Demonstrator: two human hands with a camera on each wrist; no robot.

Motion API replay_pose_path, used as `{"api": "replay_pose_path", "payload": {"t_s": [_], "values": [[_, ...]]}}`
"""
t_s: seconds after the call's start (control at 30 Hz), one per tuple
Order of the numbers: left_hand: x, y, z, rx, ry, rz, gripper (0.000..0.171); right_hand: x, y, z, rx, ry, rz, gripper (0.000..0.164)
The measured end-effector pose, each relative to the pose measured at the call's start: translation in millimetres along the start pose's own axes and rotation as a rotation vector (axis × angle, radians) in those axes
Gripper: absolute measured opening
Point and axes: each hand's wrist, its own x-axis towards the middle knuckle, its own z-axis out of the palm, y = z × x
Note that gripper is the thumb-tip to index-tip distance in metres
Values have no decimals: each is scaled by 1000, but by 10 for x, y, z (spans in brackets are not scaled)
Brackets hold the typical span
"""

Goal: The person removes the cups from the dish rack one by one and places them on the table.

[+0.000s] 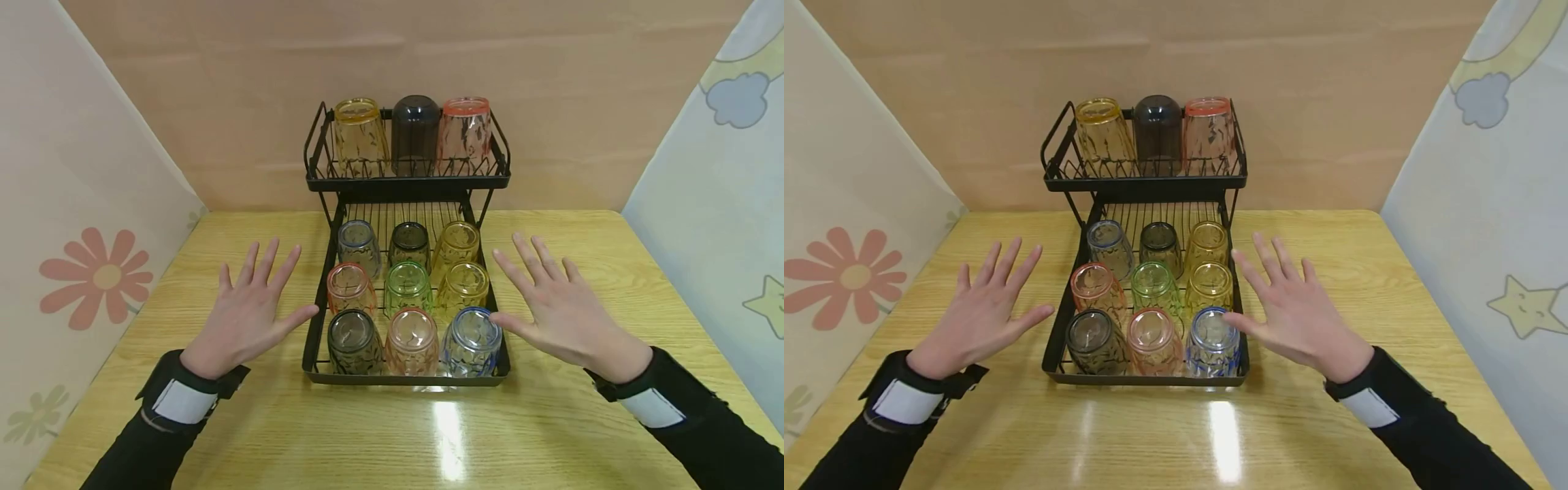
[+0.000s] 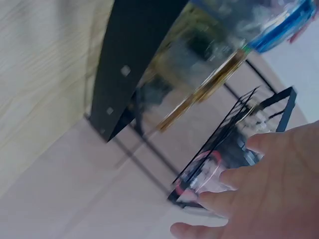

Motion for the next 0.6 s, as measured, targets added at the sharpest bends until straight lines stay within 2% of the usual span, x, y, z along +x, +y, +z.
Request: {"api": "replay_pose_path", "payload": {"t_s": [0.3, 0.43, 0.6], "values": [[-46, -51, 41, -2, -3, -15, 87, 6, -282, 91, -7, 24, -185, 87], [-62, -59, 58, -8, -17, -23, 87, 18, -339, 117, -13, 16, -203, 87], [-34, 4, 60, -35, -23, 2, 88, 12, -348, 144, -8, 9, -199, 87]]}}
